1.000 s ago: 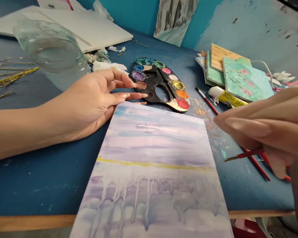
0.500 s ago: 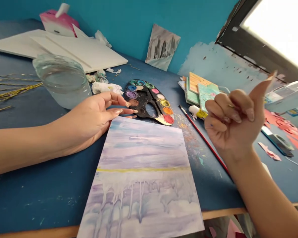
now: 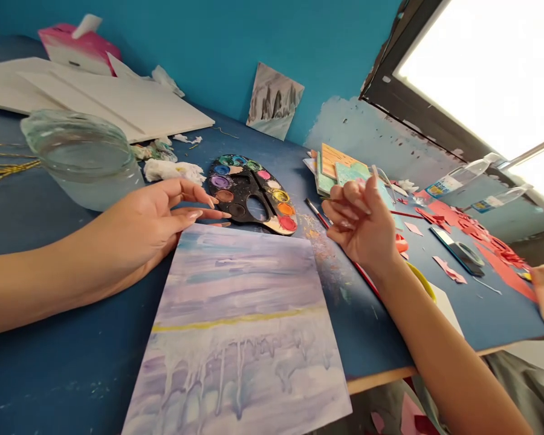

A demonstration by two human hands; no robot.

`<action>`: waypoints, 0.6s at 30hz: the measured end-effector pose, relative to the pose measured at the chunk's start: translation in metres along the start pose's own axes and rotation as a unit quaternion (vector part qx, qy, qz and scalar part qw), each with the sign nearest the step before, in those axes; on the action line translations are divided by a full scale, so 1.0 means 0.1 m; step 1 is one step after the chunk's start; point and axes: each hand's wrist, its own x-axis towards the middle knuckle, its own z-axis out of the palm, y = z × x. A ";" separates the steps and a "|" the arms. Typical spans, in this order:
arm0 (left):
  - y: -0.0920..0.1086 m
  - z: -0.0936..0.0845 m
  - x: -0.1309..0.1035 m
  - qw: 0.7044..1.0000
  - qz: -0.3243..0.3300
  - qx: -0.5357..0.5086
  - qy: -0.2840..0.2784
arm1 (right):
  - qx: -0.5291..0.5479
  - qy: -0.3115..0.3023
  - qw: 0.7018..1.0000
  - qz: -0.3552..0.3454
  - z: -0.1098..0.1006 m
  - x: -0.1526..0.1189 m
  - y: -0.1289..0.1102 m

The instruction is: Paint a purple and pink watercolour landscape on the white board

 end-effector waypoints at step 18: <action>0.02 -0.03 0.04 0.999 -0.008 0.036 -0.028 | -0.102 0.023 0.994 0.023 -0.30 0.20 0.35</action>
